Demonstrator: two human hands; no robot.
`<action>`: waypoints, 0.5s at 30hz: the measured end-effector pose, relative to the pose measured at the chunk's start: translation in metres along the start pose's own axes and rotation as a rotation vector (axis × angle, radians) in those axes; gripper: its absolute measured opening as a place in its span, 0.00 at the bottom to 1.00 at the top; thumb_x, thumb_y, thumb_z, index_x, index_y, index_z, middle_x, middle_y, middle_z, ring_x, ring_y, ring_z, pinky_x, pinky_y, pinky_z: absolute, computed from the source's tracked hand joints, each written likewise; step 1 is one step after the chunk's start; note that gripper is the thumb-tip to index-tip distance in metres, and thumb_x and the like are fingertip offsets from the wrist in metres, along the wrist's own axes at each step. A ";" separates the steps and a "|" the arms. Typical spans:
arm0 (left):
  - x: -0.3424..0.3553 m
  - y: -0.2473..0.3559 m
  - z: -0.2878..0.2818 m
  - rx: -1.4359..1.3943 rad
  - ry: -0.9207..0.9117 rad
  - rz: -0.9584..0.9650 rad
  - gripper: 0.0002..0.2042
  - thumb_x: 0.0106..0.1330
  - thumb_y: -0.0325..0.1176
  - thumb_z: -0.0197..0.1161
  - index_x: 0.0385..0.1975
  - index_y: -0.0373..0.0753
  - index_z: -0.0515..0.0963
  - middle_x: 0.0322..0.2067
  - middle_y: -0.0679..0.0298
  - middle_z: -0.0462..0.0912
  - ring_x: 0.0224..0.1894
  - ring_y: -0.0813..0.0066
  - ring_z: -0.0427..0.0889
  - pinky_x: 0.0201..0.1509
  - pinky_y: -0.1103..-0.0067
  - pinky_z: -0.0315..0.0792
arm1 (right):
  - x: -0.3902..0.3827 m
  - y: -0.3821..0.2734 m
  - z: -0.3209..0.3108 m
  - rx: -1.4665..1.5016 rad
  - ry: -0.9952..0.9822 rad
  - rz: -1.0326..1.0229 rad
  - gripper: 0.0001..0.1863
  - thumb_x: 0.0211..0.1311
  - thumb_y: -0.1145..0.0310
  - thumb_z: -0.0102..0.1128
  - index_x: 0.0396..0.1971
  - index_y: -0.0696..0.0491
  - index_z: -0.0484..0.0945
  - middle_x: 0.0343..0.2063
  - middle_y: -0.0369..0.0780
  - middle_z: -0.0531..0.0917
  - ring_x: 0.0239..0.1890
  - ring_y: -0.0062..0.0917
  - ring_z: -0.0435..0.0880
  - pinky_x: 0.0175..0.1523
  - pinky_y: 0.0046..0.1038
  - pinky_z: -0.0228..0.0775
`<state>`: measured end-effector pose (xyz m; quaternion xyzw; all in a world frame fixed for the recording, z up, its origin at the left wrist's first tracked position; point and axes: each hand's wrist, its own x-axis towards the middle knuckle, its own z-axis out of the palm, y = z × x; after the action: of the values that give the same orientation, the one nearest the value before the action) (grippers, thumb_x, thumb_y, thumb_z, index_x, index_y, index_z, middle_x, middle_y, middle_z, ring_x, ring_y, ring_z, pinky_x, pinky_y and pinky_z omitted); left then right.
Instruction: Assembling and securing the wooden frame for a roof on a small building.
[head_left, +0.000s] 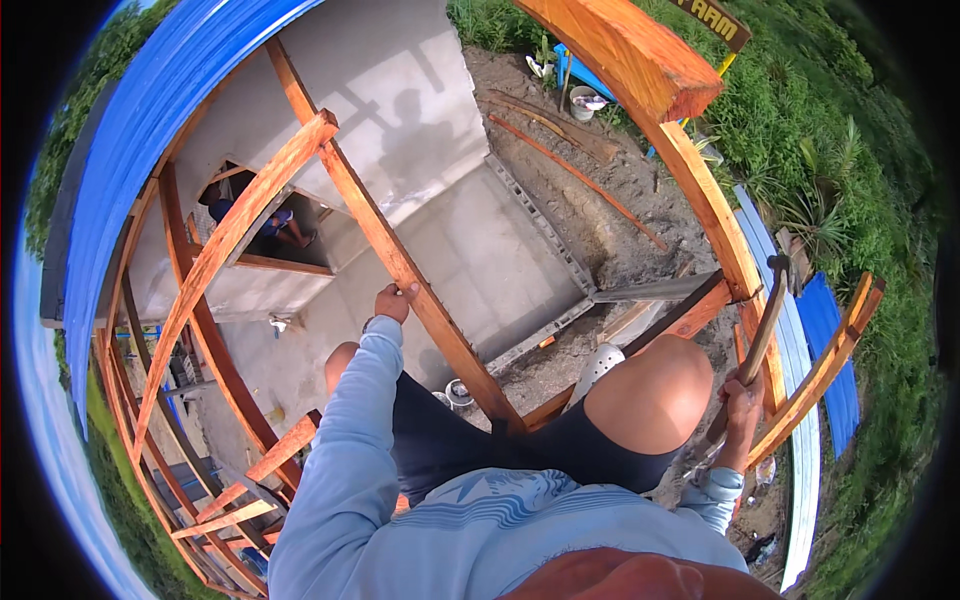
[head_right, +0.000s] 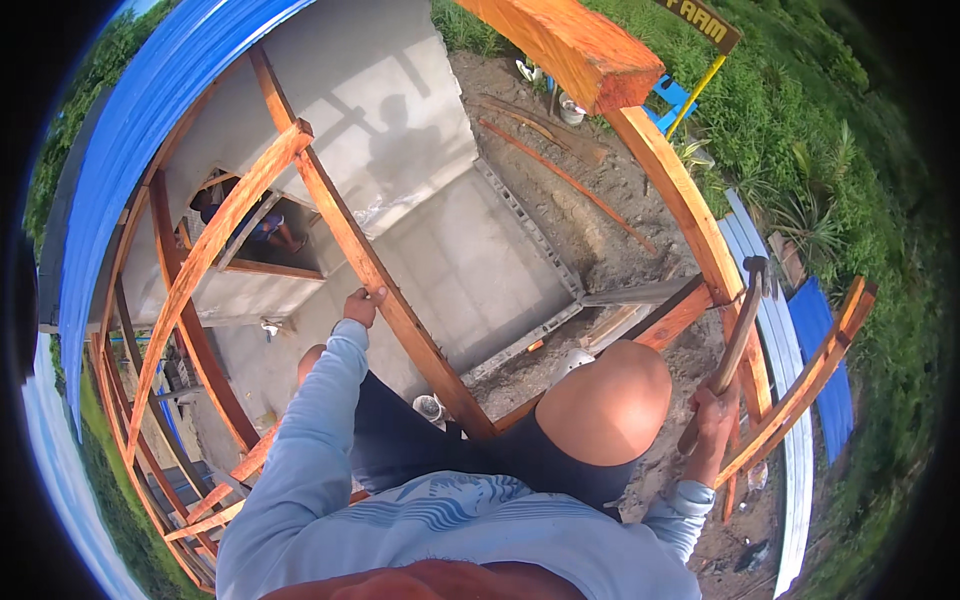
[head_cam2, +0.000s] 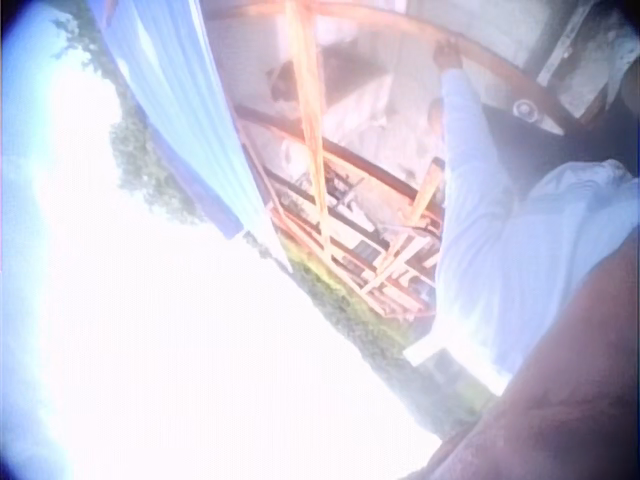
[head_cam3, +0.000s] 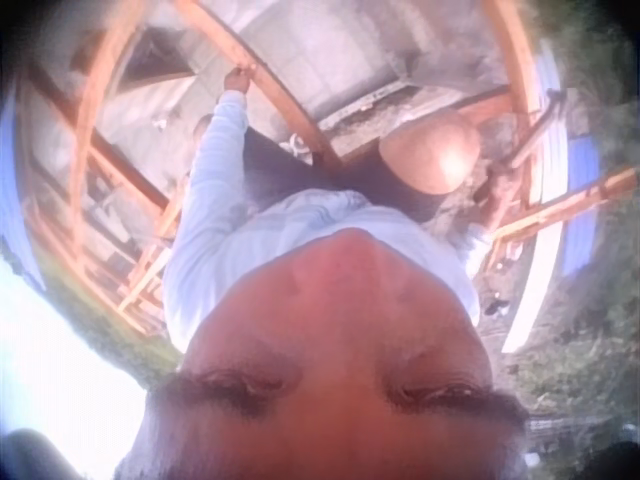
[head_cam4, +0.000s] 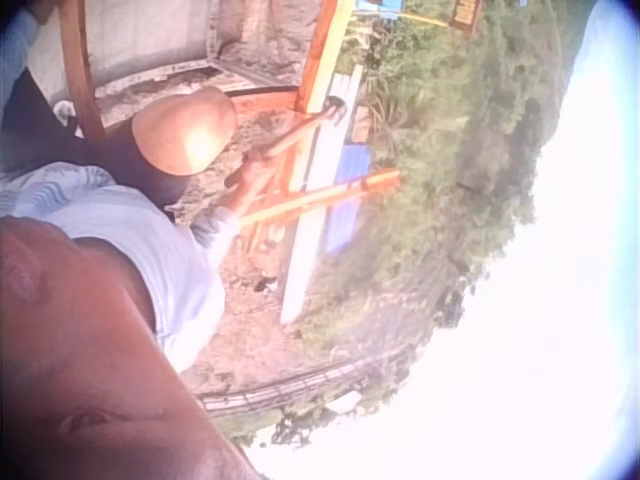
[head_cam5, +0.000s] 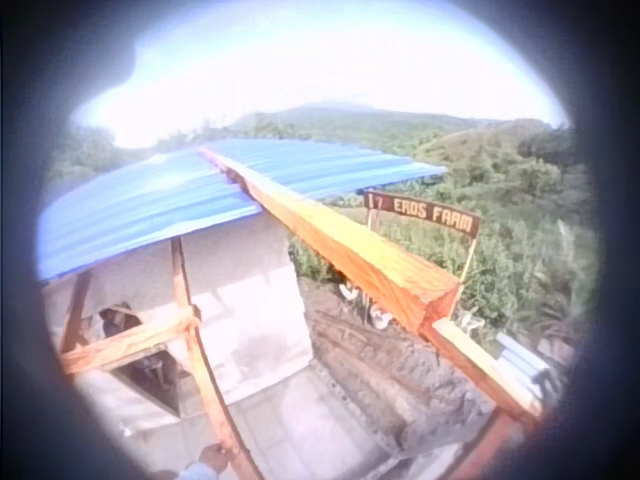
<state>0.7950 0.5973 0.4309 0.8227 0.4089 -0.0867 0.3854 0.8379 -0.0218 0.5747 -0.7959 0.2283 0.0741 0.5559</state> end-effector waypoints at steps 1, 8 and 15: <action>0.007 -0.008 0.000 -0.034 -0.003 -0.006 0.30 0.52 0.54 0.65 0.43 0.30 0.76 0.37 0.49 0.81 0.42 0.62 0.79 0.47 0.74 0.70 | 0.002 -0.046 0.015 -0.043 0.087 -0.141 0.11 0.46 0.77 0.53 0.32 0.58 0.68 0.20 0.36 0.73 0.18 0.19 0.72 0.21 0.19 0.63; 0.007 0.023 0.024 -0.115 0.096 -0.016 0.26 0.52 0.50 0.65 0.43 0.33 0.76 0.38 0.51 0.81 0.44 0.60 0.79 0.49 0.74 0.70 | 0.033 -0.254 0.090 -0.107 0.053 -0.809 0.31 0.48 0.57 0.70 0.49 0.57 0.70 0.32 0.40 0.80 0.30 0.22 0.78 0.34 0.23 0.72; 0.005 0.032 0.035 -0.090 0.100 -0.042 0.22 0.54 0.47 0.64 0.41 0.34 0.77 0.38 0.53 0.81 0.42 0.61 0.80 0.48 0.74 0.71 | 0.030 -0.301 0.159 -0.336 0.148 -1.013 0.23 0.52 0.54 0.66 0.39 0.55 0.71 0.30 0.42 0.81 0.33 0.28 0.79 0.40 0.31 0.70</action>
<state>0.8284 0.5636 0.4224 0.7992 0.4483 -0.0351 0.3989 1.0202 0.1993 0.7610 -0.8874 -0.1606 -0.2242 0.3694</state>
